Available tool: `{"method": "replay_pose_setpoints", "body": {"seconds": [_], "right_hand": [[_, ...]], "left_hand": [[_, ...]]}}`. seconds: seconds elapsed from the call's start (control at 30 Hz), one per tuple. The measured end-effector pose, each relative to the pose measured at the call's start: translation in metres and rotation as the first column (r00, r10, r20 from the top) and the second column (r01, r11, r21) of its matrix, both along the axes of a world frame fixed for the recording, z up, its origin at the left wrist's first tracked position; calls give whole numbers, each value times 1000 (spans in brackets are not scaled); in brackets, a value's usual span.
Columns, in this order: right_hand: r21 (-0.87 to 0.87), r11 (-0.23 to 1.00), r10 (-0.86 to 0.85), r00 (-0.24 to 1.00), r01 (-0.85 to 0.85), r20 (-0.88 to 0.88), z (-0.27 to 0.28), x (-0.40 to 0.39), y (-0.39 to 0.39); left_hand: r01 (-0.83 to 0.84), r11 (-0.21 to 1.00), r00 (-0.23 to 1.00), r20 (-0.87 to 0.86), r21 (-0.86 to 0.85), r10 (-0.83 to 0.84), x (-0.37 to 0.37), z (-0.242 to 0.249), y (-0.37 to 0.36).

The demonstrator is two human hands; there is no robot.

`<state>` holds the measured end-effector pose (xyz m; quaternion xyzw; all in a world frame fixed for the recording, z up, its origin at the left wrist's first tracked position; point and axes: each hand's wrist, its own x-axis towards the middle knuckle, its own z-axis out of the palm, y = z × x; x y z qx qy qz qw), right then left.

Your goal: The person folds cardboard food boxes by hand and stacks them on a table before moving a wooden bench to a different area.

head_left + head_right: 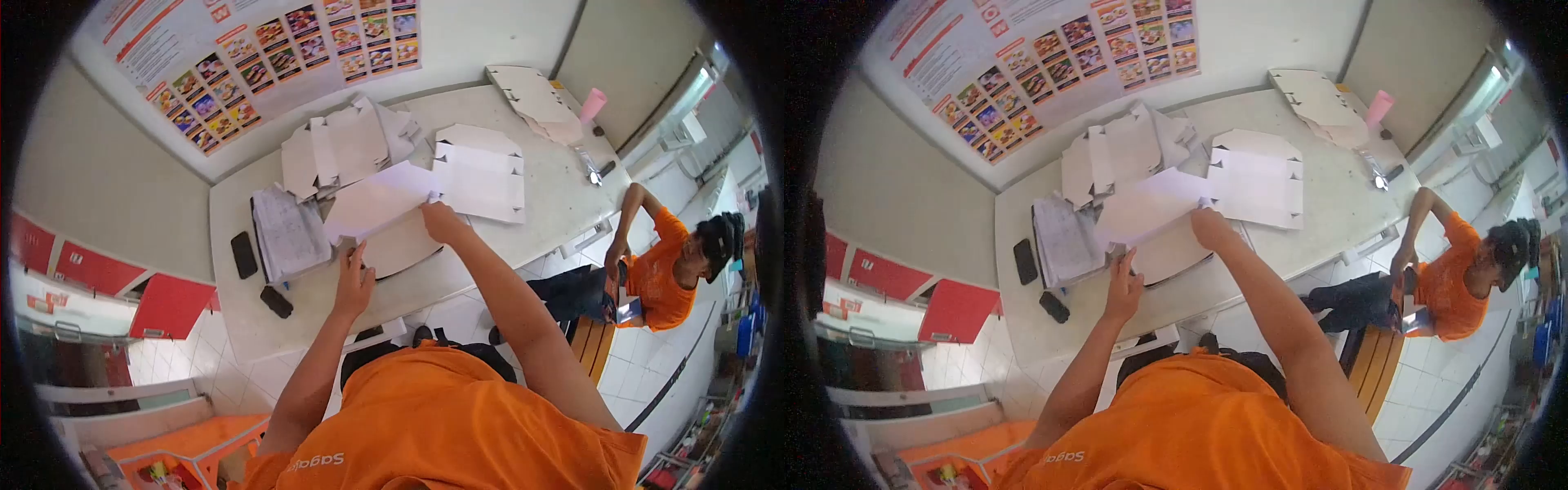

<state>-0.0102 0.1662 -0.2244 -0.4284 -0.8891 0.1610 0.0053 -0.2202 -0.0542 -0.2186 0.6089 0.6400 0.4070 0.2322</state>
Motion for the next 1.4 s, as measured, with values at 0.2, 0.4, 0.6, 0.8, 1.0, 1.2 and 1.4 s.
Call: {"method": "replay_pose_setpoints", "body": {"seconds": [0.2, 0.4, 0.6, 0.8, 1.0, 1.2, 1.4], "right_hand": [[-278, 952, -184, 964, 126, -195, 42, 58, 32], [132, 986, -94, 994, 100, -50, -17, 144, 64], [-194, 980, -45, 999, 43, -7, 22, 147, 75], [61, 954, -272, 934, 292, -230, 37, 147, 80], [480, 718, -152, 787, 504, -598, 199, 176, 3], [163, 973, 203, 937, -161, -286, 285, 226, -158], [438, 717, -44, 662, 542, -748, 224, 189, -231]], "left_hand": [[-51, 998, 995, -90, -31, 48, 0, -6, 3], [-94, 995, 993, 74, 36, 91, -6, -15, 7], [-62, 991, 998, 37, 121, 58, -11, -31, 9], [-63, 976, 996, -50, 211, 76, -17, -39, 5], [31, 878, 965, -244, 477, 98, 28, 59, 9], [507, 753, 861, -216, 419, -460, 104, 181, 36], [522, 834, 801, 233, 180, -552, 165, 182, 32]]}}
